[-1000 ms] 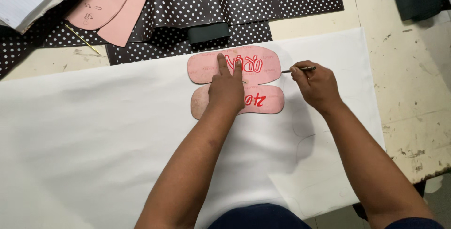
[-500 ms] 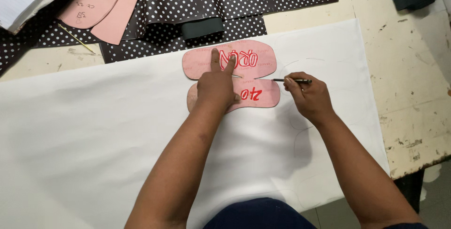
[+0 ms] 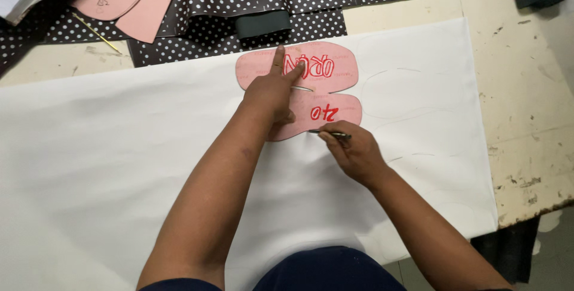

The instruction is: The person places two pink shoe insole templates on a white fabric sheet and traces their outlines with a pencil. They repeat this process multiple times, creating several traced insole shapes on the fabric.

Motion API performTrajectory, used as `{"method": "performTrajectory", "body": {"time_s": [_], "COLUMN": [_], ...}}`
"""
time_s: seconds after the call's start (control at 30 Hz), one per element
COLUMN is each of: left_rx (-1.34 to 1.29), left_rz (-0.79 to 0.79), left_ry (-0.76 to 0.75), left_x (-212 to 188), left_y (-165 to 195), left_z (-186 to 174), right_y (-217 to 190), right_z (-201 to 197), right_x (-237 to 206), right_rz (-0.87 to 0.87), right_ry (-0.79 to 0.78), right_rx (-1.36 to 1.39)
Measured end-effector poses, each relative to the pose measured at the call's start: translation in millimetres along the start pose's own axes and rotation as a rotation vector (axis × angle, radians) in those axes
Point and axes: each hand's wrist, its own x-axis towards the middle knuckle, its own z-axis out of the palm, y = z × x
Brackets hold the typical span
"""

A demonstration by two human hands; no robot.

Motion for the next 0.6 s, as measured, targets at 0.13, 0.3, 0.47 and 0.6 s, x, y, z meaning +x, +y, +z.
{"method": "performTrajectory", "body": {"time_s": [0.13,0.3,0.47,0.6], "left_rx": [-0.068,-0.148,-0.180,-0.200], "left_rz": [0.058,0.090,0.085,0.166], "left_ry": [0.042,0.091,0.137,0.248], "left_x": [-1,-2,-3,-12], "left_y": [-16,-22,-25,-29], "left_z": [-4,-3,3,30], "right_y": [-22,-46,-61,-62], "right_z": [39,71,74,38], "right_x": [20,36,47,28], "right_rz": [-0.156,-0.330,-0.305,-0.267], "right_ry": [-0.104,-0.075,-0.068,0.101], "right_rx": [0.063,0.163,0.183,0.151]}}
